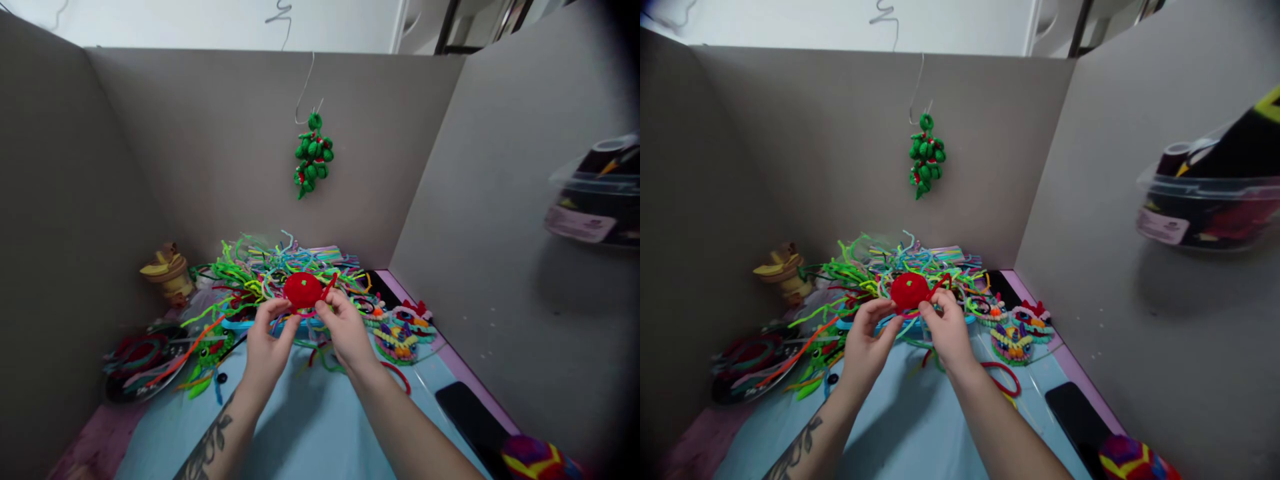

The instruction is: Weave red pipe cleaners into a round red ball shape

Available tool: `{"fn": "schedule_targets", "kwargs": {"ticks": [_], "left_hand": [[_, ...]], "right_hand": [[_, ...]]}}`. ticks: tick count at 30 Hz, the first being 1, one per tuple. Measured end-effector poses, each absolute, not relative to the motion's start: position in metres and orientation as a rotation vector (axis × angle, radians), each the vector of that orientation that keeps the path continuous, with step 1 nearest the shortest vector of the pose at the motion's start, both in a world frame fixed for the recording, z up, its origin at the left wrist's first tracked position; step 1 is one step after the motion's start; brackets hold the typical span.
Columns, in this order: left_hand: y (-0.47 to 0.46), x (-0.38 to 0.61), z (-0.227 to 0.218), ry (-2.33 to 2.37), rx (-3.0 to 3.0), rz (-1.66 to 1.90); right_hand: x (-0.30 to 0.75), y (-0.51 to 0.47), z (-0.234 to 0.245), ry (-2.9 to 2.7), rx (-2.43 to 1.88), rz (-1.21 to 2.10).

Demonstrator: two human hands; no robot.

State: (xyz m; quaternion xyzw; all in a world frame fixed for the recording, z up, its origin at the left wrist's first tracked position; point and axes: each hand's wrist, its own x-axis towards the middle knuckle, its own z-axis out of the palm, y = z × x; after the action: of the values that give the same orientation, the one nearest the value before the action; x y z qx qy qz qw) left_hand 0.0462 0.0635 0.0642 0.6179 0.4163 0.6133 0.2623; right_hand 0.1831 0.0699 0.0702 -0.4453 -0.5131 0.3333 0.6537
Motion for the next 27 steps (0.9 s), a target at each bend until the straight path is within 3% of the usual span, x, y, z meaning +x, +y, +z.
{"fn": "schedule_targets", "kwargs": {"ticks": [12, 19, 27], "left_hand": [[0.069, 0.025, 0.066, 1.538, 2.571, 1.611], [0.061, 0.034, 0.068, 1.334, 2.239, 1.785], [0.051, 0.053, 0.069, 1.143, 1.665, 1.482]], "right_hand": [[0.175, 0.065, 0.067, -1.229, -1.060, 0.876], [0.177, 0.070, 0.060, -1.115, -1.035, 0.801], [0.167, 0.061, 0.061, -1.110, -1.057, 0.683]]}}
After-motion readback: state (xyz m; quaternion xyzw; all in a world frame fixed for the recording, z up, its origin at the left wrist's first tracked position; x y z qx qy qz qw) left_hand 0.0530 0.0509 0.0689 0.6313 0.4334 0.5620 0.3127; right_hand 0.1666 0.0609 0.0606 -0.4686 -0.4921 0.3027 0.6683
